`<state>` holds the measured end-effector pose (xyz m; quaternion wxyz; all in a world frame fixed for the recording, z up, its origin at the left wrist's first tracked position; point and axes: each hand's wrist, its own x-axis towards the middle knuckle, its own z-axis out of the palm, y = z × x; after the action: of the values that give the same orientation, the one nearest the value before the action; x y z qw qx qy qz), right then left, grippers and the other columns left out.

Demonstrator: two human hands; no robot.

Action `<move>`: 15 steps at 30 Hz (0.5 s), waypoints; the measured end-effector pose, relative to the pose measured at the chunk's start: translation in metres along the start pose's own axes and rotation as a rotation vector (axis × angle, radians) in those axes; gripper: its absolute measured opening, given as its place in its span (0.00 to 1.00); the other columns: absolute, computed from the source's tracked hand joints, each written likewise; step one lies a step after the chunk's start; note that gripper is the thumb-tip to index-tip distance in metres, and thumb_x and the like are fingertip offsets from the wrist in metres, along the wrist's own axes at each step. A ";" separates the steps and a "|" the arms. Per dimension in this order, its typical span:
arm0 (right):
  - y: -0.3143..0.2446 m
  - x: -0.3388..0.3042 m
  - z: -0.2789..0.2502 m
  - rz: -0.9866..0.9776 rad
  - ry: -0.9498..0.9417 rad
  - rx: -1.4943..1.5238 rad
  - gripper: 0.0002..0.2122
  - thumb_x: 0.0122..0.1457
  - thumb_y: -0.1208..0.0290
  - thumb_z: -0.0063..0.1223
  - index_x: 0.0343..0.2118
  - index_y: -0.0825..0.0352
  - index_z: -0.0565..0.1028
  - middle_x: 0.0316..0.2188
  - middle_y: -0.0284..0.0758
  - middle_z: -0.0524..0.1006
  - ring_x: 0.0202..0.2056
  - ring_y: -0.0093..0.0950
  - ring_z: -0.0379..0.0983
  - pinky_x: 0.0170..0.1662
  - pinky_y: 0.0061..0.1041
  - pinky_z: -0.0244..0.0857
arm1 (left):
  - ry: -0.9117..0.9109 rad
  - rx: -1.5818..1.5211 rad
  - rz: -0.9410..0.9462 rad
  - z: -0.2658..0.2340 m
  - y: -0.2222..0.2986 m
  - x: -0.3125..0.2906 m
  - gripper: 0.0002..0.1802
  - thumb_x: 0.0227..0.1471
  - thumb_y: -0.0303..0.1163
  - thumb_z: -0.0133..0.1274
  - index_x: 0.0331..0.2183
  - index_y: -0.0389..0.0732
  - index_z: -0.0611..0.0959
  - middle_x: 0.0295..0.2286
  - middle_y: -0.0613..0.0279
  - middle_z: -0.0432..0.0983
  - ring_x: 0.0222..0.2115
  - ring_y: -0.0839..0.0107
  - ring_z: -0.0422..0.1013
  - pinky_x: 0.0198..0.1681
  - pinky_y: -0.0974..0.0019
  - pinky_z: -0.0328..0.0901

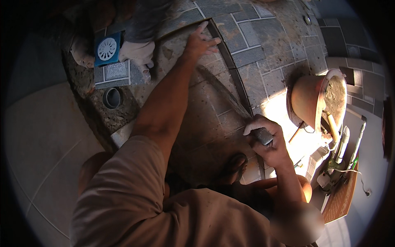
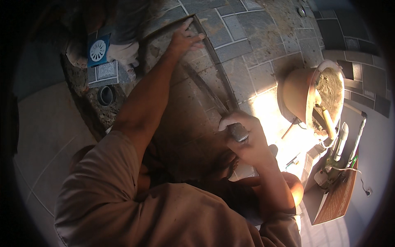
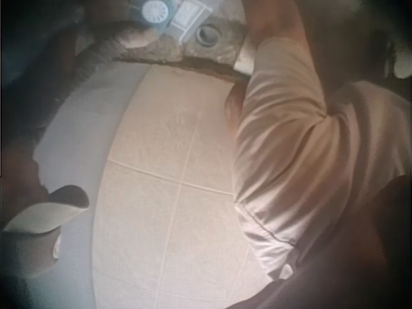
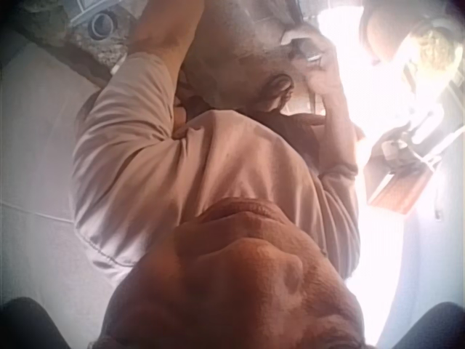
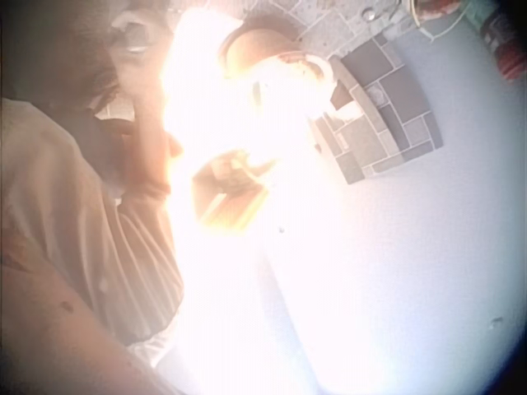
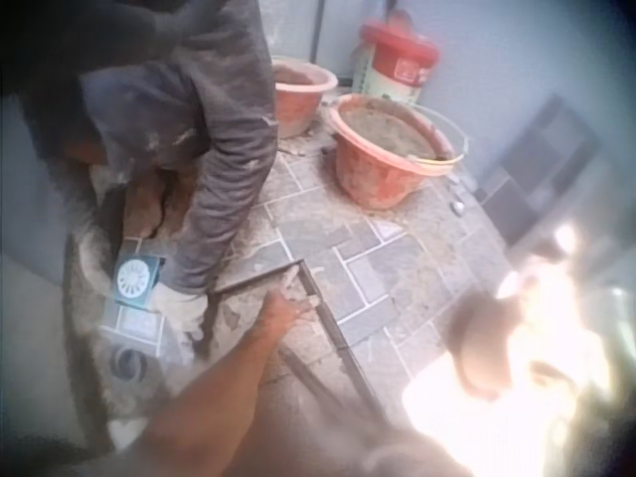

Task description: The person scoops cement from a bucket and spreads it onto the floor using a trowel. They then place rectangular tiles onto the cement, press them down, and use a small tool to adjust the gaps between tiles. A second person is visible working nearby.

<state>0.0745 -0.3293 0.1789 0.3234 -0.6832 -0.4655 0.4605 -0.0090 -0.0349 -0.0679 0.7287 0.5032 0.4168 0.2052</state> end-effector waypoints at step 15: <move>0.001 0.001 0.001 0.069 0.016 0.145 0.12 0.47 0.87 0.57 0.35 0.68 0.79 0.33 0.39 0.78 0.37 0.36 0.78 0.44 0.29 0.69 | -0.015 0.019 -0.019 0.003 0.000 0.002 0.58 0.53 0.29 0.72 0.74 0.48 0.54 0.43 0.42 0.83 0.32 0.58 0.86 0.33 0.60 0.82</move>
<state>0.0744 -0.3291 0.1773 0.3597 -0.6773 -0.4042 0.4984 -0.0053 -0.0351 -0.0679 0.7289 0.5075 0.4181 0.1906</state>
